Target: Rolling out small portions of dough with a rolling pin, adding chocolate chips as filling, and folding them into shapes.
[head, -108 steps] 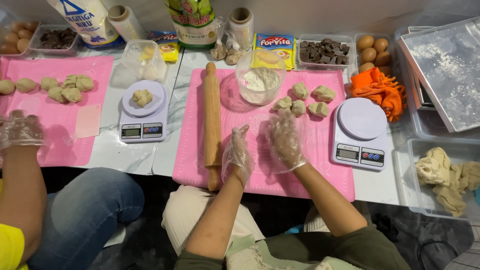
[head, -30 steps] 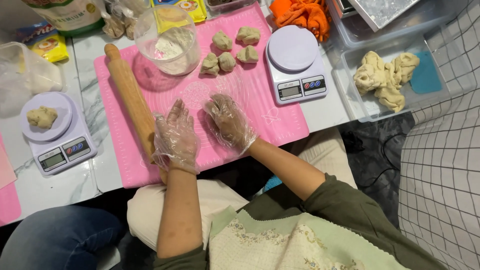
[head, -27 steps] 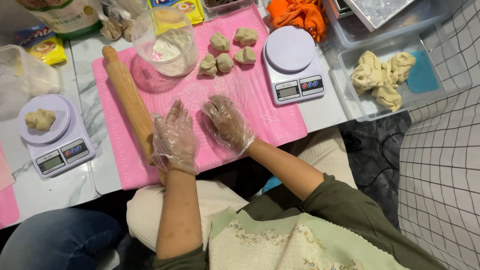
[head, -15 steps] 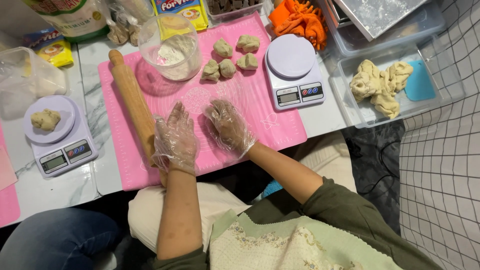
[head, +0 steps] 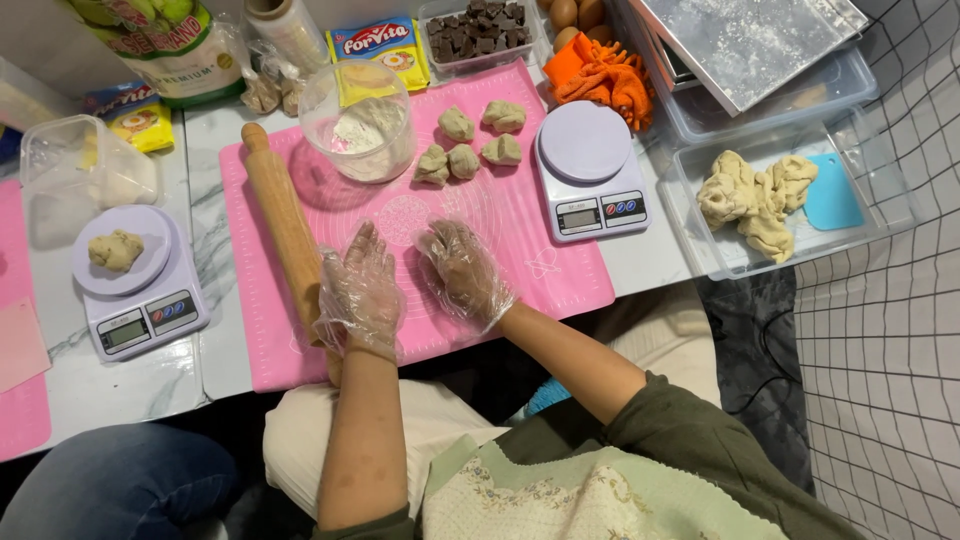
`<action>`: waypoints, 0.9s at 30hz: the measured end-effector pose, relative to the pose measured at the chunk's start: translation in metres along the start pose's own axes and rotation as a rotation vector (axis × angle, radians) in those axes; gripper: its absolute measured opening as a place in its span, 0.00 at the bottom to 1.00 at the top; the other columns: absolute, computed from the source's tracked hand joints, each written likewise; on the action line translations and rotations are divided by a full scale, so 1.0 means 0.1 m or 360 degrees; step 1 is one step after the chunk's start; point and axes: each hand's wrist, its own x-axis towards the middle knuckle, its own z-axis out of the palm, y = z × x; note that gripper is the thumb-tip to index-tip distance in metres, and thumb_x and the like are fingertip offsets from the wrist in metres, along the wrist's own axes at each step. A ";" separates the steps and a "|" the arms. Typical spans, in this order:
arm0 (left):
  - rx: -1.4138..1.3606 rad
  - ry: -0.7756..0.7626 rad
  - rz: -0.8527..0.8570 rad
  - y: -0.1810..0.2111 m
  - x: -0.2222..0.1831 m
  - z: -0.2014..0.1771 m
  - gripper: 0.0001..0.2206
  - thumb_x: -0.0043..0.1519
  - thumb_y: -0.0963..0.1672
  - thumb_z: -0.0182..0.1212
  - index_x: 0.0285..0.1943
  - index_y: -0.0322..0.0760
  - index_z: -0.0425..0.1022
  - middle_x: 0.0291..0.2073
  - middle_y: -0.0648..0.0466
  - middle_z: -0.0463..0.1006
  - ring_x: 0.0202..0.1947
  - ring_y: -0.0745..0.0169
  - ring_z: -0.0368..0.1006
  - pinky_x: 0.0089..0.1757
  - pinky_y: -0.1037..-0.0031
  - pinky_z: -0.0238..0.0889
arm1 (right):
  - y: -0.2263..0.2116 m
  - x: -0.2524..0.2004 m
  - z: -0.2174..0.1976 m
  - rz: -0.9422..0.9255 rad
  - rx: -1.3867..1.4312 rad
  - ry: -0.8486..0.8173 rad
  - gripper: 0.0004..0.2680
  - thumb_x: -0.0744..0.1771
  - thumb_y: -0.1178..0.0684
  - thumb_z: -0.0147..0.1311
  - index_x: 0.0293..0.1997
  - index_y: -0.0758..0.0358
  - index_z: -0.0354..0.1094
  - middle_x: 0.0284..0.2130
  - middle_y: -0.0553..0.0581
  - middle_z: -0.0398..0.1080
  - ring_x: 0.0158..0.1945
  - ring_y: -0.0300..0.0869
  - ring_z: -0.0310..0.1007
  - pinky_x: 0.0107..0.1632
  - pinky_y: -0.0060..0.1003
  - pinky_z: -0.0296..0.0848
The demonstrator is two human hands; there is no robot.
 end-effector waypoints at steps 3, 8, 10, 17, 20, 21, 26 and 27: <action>0.0009 0.0013 0.0010 0.01 -0.01 0.01 0.32 0.54 0.60 0.30 0.60 0.41 0.58 0.61 0.45 0.45 0.64 0.49 0.32 0.59 0.62 0.23 | 0.02 0.00 0.02 0.0003 -0.0035 -0.0017 0.07 0.60 0.56 0.46 0.38 0.61 0.60 0.37 0.60 0.60 0.43 0.51 0.62 0.45 0.42 0.64; 0.0008 -0.0019 0.0025 0.01 -0.05 0.04 0.29 0.55 0.57 0.30 0.60 0.40 0.56 0.61 0.45 0.46 0.64 0.49 0.32 0.59 0.62 0.24 | -0.01 0.02 -0.04 0.0023 -0.0041 -0.0068 0.08 0.60 0.55 0.47 0.39 0.62 0.60 0.38 0.61 0.60 0.44 0.52 0.62 0.45 0.43 0.64; 0.0003 -0.0022 0.0009 -0.02 -0.03 0.03 0.30 0.55 0.58 0.31 0.60 0.40 0.57 0.60 0.46 0.47 0.64 0.50 0.33 0.59 0.62 0.24 | 0.05 -0.03 0.05 0.0030 -0.0041 -0.0054 0.08 0.60 0.55 0.47 0.39 0.62 0.60 0.38 0.61 0.60 0.44 0.52 0.62 0.45 0.43 0.64; 0.0005 0.0005 -0.0001 0.11 -0.22 0.21 0.30 0.55 0.57 0.31 0.61 0.40 0.56 0.61 0.45 0.46 0.64 0.49 0.33 0.59 0.62 0.24 | 0.04 -0.02 0.03 0.0048 0.0001 -0.0064 0.07 0.60 0.56 0.47 0.39 0.62 0.61 0.39 0.62 0.60 0.44 0.52 0.62 0.45 0.43 0.64; 0.0006 0.0018 -0.0008 0.06 -0.02 -0.05 0.31 0.54 0.59 0.31 0.60 0.41 0.57 0.60 0.46 0.48 0.64 0.50 0.34 0.59 0.62 0.25 | -0.02 0.01 -0.02 0.0057 0.0067 -0.0065 0.07 0.60 0.57 0.46 0.38 0.64 0.60 0.38 0.63 0.60 0.43 0.54 0.62 0.44 0.45 0.64; 0.0008 0.0021 -0.0005 0.09 -0.05 -0.05 0.31 0.54 0.59 0.31 0.60 0.41 0.57 0.60 0.46 0.48 0.64 0.50 0.34 0.59 0.62 0.25 | -0.03 0.01 -0.03 0.0057 0.0071 -0.0065 0.07 0.60 0.57 0.46 0.38 0.64 0.60 0.38 0.63 0.60 0.43 0.54 0.62 0.44 0.45 0.64; 0.0014 0.0023 0.0023 0.16 -0.13 -0.04 0.30 0.55 0.58 0.32 0.61 0.41 0.56 0.61 0.46 0.47 0.64 0.50 0.33 0.59 0.63 0.25 | -0.06 0.04 -0.07 0.0068 0.0043 -0.0046 0.06 0.61 0.56 0.45 0.38 0.62 0.61 0.36 0.61 0.60 0.42 0.52 0.63 0.43 0.43 0.66; 0.0013 0.0026 0.0025 0.18 -0.14 -0.04 0.30 0.55 0.58 0.32 0.61 0.41 0.56 0.61 0.46 0.47 0.64 0.50 0.33 0.59 0.63 0.25 | -0.05 0.04 -0.05 0.0067 0.0045 -0.0048 0.06 0.61 0.56 0.45 0.38 0.62 0.61 0.36 0.61 0.60 0.42 0.52 0.63 0.43 0.43 0.66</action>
